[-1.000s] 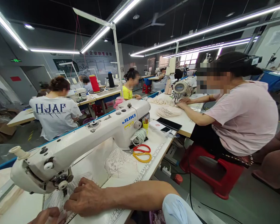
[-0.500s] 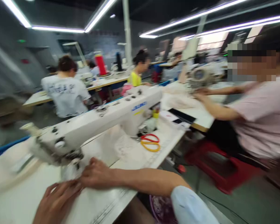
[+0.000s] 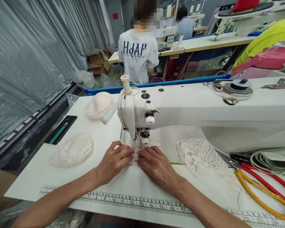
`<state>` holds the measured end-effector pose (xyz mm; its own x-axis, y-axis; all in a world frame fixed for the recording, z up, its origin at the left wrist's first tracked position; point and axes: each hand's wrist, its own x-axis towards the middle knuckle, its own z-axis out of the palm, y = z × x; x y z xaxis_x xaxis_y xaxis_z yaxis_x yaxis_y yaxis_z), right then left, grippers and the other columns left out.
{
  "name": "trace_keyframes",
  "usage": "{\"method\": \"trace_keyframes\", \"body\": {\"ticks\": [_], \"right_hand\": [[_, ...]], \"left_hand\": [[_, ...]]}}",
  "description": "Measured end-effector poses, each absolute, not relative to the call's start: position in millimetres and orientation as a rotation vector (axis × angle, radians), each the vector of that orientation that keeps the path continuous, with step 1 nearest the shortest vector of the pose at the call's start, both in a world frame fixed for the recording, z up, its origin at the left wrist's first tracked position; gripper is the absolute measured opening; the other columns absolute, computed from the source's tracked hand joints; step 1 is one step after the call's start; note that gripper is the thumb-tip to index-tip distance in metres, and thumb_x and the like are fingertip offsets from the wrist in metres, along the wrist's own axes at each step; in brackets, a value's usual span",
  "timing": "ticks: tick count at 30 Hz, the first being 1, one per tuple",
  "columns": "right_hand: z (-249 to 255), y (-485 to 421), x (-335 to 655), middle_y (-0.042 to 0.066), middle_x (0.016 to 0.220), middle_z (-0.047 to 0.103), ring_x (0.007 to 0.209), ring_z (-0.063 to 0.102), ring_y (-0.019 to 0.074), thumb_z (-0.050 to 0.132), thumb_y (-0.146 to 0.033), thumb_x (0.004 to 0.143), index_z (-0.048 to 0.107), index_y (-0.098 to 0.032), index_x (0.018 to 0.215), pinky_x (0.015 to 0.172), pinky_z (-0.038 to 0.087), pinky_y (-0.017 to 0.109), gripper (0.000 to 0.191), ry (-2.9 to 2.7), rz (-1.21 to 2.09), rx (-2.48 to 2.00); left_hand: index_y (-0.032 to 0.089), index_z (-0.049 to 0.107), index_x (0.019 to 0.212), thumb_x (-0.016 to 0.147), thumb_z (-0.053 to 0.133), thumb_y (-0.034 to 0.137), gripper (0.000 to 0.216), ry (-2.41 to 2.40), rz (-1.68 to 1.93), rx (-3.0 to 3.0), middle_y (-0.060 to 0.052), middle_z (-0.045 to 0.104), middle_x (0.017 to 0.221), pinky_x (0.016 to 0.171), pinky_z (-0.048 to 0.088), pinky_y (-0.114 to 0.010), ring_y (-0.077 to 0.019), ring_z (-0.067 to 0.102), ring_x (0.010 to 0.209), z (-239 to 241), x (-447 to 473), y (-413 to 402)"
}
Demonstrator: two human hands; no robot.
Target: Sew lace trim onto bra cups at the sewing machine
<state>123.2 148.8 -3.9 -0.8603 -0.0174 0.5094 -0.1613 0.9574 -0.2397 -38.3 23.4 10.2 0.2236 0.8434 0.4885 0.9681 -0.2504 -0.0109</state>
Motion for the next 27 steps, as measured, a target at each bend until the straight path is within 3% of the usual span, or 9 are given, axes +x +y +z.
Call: {"method": "trace_keyframes", "body": {"ticks": [5, 9, 18, 27], "right_hand": [[-5.2, 150.7, 124.2, 0.007, 0.094, 0.064, 0.087, 0.054, 0.0170, 0.041, -0.007, 0.090, 0.058, -0.015, 0.090, 0.077, 0.040, 0.035, 0.019, -2.577, 0.398, 0.169], [-4.5, 150.1, 125.8, 0.007, 0.097, 0.065, 0.092, 0.055, 0.0183, 0.043, -0.007, 0.090, 0.058, -0.014, 0.093, 0.077, 0.041, 0.035, 0.017, -2.568, 0.379, 0.159], [0.6, 151.5, 122.9, 0.005, 0.087, 0.066, 0.090, 0.058, 0.0157, 0.038, -0.008, 0.092, 0.057, -0.017, 0.085, 0.082, 0.042, 0.036, 0.022, -2.537, 0.316, 0.162], [-3.1, 150.2, 125.1, 0.004, 0.090, 0.066, 0.084, 0.059, 0.0130, 0.037, -0.007, 0.092, 0.056, -0.016, 0.084, 0.083, 0.040, 0.036, 0.023, -2.554, 0.318, 0.174]], "left_hand": [[0.014, 0.060, 0.085, 0.087, 0.049, 0.007, 0.013, -1.704, -0.576, -2.217, -0.001, 0.067, 0.090, 0.080, 0.041, -0.033, -0.0105, 0.060, 0.081, 9.8, -38.8, 22.6], [0.014, 0.059, 0.091, 0.087, 0.048, 0.005, 0.015, -1.749, -0.632, -2.184, -0.002, 0.067, 0.094, 0.084, 0.040, -0.034, -0.0124, 0.060, 0.088, 4.1, -37.9, 23.8], [0.016, 0.060, 0.085, 0.086, 0.047, 0.004, 0.017, -1.784, -0.573, -2.136, 0.000, 0.067, 0.091, 0.080, 0.041, -0.033, -0.0117, 0.060, 0.085, 0.9, -34.5, 26.4], [0.013, 0.059, 0.081, 0.085, 0.049, 0.003, 0.015, -1.690, -0.574, -2.207, -0.002, 0.067, 0.092, 0.083, 0.043, -0.032, -0.0110, 0.060, 0.087, 4.4, -35.7, 23.9]]}}
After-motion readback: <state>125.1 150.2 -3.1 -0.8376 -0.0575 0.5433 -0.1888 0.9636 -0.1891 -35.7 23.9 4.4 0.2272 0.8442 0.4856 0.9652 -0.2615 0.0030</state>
